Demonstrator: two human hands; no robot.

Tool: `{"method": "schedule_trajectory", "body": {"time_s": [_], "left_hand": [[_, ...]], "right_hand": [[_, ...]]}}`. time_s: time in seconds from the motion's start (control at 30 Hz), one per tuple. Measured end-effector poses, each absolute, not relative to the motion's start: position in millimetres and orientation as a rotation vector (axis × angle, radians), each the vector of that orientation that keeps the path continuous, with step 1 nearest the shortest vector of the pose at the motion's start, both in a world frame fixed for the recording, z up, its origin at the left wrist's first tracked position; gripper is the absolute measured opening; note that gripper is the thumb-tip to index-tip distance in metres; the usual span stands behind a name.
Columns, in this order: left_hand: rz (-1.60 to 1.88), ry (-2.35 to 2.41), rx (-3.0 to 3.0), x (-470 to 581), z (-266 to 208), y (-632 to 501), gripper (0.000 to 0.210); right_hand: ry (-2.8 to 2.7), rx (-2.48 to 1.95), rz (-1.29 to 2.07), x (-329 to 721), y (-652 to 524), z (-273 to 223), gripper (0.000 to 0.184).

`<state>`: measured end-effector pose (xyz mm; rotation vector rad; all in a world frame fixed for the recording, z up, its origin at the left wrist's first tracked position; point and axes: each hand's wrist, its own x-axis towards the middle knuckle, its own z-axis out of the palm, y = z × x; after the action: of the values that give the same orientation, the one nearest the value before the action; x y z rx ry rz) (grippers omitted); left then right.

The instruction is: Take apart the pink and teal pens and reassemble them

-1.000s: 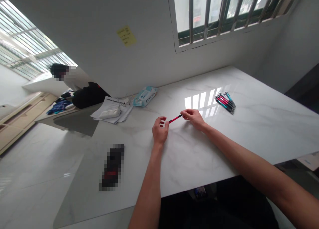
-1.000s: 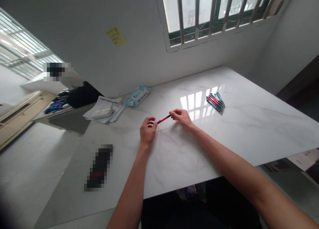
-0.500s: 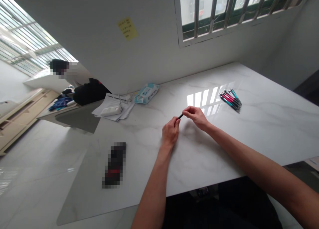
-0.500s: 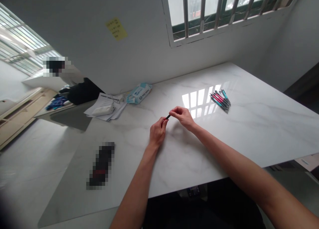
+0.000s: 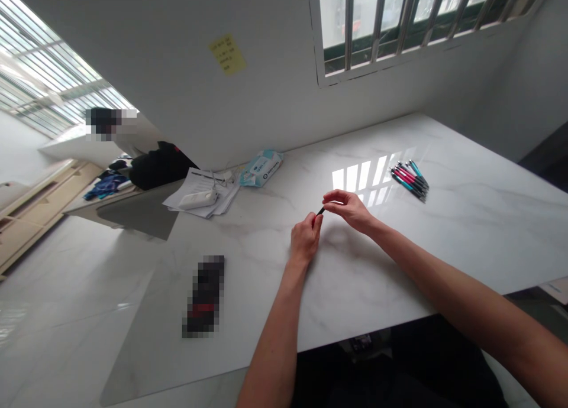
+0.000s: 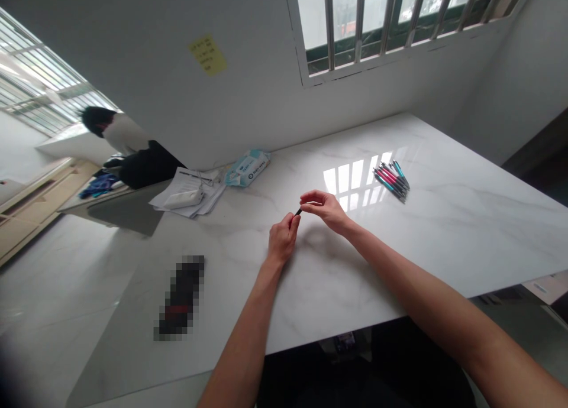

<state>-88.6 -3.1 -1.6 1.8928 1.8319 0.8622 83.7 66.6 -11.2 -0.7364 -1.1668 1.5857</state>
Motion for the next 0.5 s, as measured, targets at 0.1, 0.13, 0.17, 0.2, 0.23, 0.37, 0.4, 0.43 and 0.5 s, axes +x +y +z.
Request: {"method": "schedule_trajectory", "body": {"time_s": [0.1,0.13,0.17,0.2,0.23,0.37,0.4,0.43,0.5], "left_hand": [[0.891,1.848,1.882,-89.5,-2.0,-1.7,0.041],[0.891,1.849,1.887,-89.8,-2.3,-1.4,0.041],[0.887,1.85,1.893,-89.8,-2.6,-1.1,0.041],[0.881,1.849,1.9,-89.8,-2.9,-1.0,0.041],[0.877,1.846,1.903,-89.8,-3.1,-0.9,0.041],[0.909,1.777,1.856,-89.6,-2.8,-0.9,0.044],[0.929,1.747,1.834,-89.8,-2.4,-0.8,0.046],[0.953,1.716,1.81,-90.2,-2.0,-0.8,0.048],[1.009,1.653,1.749,-91.6,-1.8,-0.6,0.054]], "right_hand": [[-1.202,-0.718,1.557,85.5,67.1,-8.4,0.037],[-1.22,-0.722,1.546,86.1,67.0,-7.2,0.036],[-1.244,-0.733,1.534,86.5,66.8,-6.0,0.035],[-1.268,-0.747,1.522,86.7,66.5,-5.1,0.034],[-1.285,-0.762,1.51,86.7,66.1,-4.3,0.033],[-1.267,-0.773,1.481,86.2,64.9,-3.5,0.032],[-1.26,-0.754,1.492,86.2,64.7,-3.5,0.032],[-1.261,-0.732,1.51,86.2,64.6,-3.2,0.032],[-1.275,-0.693,1.544,86.4,64.3,-2.0,0.034]]}}
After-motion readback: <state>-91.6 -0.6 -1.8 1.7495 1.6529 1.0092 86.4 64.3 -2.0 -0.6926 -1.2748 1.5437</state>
